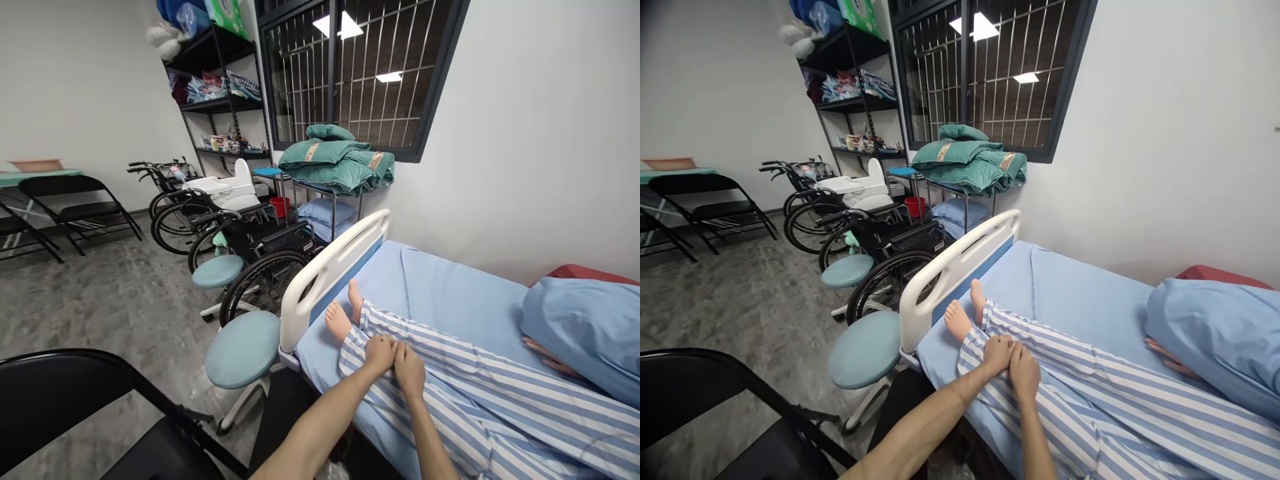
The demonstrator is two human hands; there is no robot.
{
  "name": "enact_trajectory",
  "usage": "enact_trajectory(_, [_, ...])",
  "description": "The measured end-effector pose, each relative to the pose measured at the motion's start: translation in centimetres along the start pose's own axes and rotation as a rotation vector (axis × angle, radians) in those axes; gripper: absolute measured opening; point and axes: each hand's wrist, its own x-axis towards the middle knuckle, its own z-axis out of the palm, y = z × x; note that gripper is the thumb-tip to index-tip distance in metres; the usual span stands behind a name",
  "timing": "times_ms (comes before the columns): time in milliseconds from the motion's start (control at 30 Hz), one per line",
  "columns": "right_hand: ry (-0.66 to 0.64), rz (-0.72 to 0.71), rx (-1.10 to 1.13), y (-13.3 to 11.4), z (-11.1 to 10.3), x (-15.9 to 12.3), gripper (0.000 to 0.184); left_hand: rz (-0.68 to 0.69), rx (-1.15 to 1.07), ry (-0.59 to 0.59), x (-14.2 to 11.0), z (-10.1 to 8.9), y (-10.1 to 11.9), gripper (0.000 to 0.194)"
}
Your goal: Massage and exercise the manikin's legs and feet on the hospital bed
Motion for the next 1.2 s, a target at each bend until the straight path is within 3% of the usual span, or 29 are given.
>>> enact_trajectory(133, [0.085, -0.003, 0.125, 0.5, -0.2, -0.1, 0.054, -0.036, -0.113, 0.031, 0.6, -1.0, 1.7, 0.025])
enact_trajectory(300, [0.163, 0.039, 0.278, 1.2, -0.4, -0.1, 0.067, 0.03, -0.348, 0.109, 1.0, -1.2, 4.0, 0.029])
enact_trajectory(533, [0.239, 0.136, 0.338, 1.1, -0.4, -0.3, 0.065, -0.009, -0.183, 0.047, -1.4, 1.6, 2.6, 0.037])
enact_trajectory(800, [0.2, 0.128, 0.356, 1.6, 0.1, 0.2, 0.065, -0.03, -0.136, 0.011, -1.2, 1.7, 2.3, 0.038])
enact_trajectory(900, [0.15, 0.071, 0.357, 1.4, -1.3, 0.2, 0.067, -0.032, -0.123, 0.04, -1.4, 1.7, 2.4, 0.037])
enact_trajectory(1100, [0.164, -0.04, 0.234, 0.3, -6.8, 1.8, 0.064, 0.005, -0.074, 0.084, -1.2, 2.5, 2.3, 0.035])
enact_trajectory(1200, [0.169, -0.05, 0.229, 0.4, -6.9, 2.0, 0.063, 0.012, -0.066, 0.1, -1.1, 2.7, 2.2, 0.035])
